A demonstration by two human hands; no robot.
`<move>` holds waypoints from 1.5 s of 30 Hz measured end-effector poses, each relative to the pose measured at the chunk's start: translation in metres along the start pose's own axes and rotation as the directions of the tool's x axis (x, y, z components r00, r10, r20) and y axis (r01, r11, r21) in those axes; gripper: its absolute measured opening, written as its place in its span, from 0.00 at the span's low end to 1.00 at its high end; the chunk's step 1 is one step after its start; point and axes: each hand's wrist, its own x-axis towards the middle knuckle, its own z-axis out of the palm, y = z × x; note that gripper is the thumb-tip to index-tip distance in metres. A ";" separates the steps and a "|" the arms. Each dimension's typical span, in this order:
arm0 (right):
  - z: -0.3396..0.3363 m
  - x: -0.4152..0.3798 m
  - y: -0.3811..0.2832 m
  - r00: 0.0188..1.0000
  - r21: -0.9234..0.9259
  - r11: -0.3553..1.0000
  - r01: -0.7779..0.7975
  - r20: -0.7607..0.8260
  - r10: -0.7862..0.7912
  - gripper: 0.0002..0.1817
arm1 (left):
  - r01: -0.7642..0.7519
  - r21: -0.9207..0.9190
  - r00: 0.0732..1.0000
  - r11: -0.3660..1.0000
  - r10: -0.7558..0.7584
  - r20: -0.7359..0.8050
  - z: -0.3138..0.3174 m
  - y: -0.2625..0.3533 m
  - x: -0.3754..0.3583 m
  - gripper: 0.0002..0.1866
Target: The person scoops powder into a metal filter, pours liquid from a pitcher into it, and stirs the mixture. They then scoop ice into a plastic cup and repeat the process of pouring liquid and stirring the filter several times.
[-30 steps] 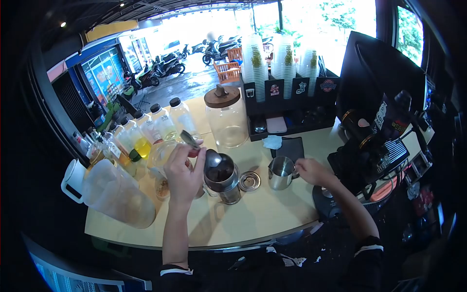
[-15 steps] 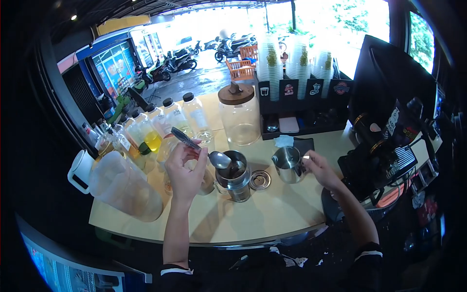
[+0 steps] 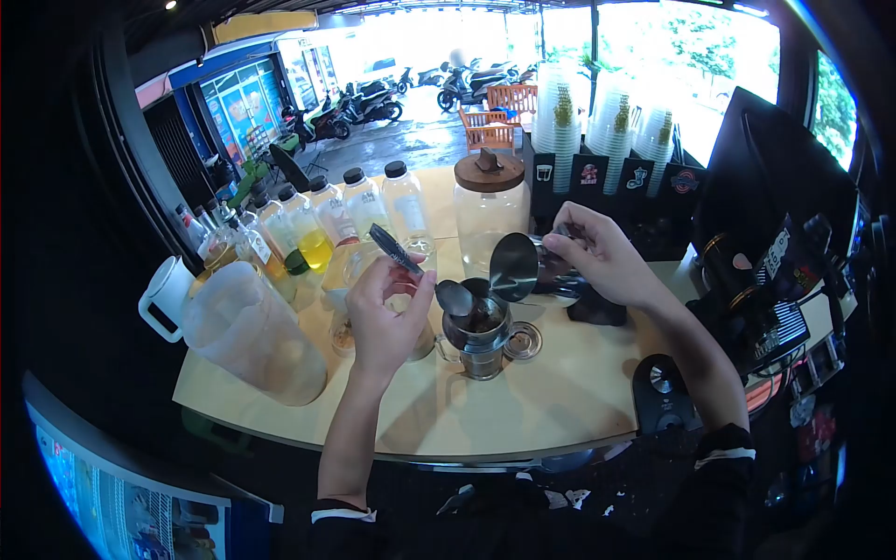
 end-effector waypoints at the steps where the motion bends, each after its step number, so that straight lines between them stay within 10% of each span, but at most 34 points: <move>1: 0.004 0.003 -0.006 1.000 0.023 0.999 0.025 0.007 -0.025 0.12 | -0.015 -0.001 1.000 1.000 0.015 0.000 0.000 0.001 0.000 0.09; 13: 0.012 0.024 -0.033 0.991 -0.360 0.932 0.037 0.134 0.012 0.11 | -0.051 0.053 0.997 0.997 0.048 0.052 0.002 -0.002 0.002 0.10; 45: 0.002 0.017 -0.022 1.000 -0.183 0.983 0.003 -0.019 -0.007 0.11 | 0.118 -0.267 0.992 0.957 -0.101 0.074 -0.001 -0.015 -0.008 0.06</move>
